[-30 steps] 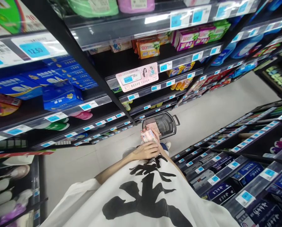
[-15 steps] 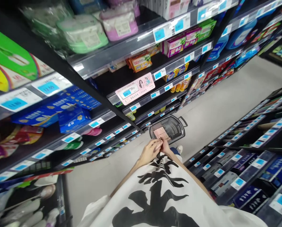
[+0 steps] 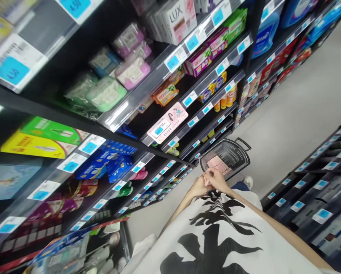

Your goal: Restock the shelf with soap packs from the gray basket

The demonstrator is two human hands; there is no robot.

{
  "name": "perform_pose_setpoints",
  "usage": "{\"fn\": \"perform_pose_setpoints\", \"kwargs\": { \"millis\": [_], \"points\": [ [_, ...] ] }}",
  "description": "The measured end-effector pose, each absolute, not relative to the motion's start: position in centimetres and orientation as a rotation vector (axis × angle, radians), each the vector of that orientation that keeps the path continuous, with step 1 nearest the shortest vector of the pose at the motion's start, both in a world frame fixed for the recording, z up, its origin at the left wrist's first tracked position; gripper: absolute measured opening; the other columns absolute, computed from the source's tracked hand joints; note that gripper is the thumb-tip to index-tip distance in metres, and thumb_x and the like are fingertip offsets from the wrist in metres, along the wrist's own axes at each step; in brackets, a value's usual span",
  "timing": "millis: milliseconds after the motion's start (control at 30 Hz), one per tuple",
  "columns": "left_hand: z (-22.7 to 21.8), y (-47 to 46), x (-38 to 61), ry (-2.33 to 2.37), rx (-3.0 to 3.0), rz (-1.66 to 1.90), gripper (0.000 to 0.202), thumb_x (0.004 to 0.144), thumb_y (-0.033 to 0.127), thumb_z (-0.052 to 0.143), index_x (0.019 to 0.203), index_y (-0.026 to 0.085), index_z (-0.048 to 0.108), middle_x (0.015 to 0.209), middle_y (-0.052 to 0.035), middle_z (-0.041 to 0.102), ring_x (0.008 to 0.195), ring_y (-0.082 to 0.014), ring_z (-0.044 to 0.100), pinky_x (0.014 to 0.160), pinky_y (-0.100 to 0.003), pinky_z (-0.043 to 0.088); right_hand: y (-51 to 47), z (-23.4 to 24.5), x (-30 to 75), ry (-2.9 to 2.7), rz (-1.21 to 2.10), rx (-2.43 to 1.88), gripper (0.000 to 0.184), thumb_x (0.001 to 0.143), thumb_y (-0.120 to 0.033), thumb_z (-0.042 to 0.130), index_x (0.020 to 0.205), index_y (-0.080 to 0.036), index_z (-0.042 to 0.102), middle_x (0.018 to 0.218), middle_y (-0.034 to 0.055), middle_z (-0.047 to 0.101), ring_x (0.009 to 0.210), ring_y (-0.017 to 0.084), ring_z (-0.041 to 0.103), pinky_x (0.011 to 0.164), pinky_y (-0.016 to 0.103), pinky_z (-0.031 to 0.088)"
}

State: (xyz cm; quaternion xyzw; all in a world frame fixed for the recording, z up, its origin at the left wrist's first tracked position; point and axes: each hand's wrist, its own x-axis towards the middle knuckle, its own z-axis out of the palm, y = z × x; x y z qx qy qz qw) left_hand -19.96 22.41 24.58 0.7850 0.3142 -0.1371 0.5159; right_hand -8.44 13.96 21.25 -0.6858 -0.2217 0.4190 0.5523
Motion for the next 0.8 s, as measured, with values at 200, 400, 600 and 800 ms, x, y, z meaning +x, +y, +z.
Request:
{"fn": "perform_pose_setpoints", "kwargs": {
  "millis": [200, 400, 600, 800],
  "points": [
    [26.4, 23.6, -17.9, 0.764, 1.993, -0.203, 0.045, 0.079, 0.022, 0.071, 0.124, 0.017, 0.065, 0.101, -0.0072, 0.076, 0.087, -0.0226, 0.071, 0.081, -0.032, 0.055, 14.2, 23.0, -5.0, -0.603, 0.964, -1.445, 0.039, 0.076, -0.058, 0.075, 0.084, -0.020, 0.072, 0.082, 0.0050, 0.074, 0.076, 0.023, 0.068, 0.073, 0.035, 0.056],
    [33.4, 29.7, -17.2, 0.702, 2.319, 0.044, 0.055, 0.081, 0.013, 0.064, 0.134, 0.029, 0.064, 0.126, -0.0028, 0.073, 0.106, -0.0224, 0.071, 0.094, -0.032, 0.054, 13.7, 23.8, 0.2, -0.646, 0.939, -1.424, 0.034, 0.083, -0.055, 0.069, 0.091, -0.022, 0.073, 0.102, 0.0092, 0.077, 0.089, 0.026, 0.071, 0.083, 0.038, 0.057],
    [42.4, 37.2, -17.1, 1.145, 2.723, 0.568, 0.057, 0.085, 0.011, 0.060, 0.140, 0.026, 0.060, 0.138, -0.0082, 0.066, 0.124, -0.0287, 0.063, 0.104, -0.040, 0.051, 10.8, 21.5, 4.8, -0.677, 0.962, -1.542, 0.036, 0.083, -0.057, 0.066, 0.089, -0.022, 0.072, 0.093, 0.0082, 0.078, 0.088, 0.027, 0.071, 0.085, 0.038, 0.054],
    [46.1, 43.4, -15.3, 1.526, 2.940, 0.478, 0.054, 0.092, 0.017, 0.052, 0.145, 0.024, 0.053, 0.137, -0.0121, 0.065, 0.124, -0.0324, 0.060, 0.102, -0.041, 0.048, 9.2, 20.7, 7.3, -0.721, 0.972, -1.573, 0.035, 0.083, -0.056, 0.062, 0.091, -0.024, 0.072, 0.097, 0.0084, 0.077, 0.093, 0.028, 0.071, 0.088, 0.040, 0.053]
  ]
}}
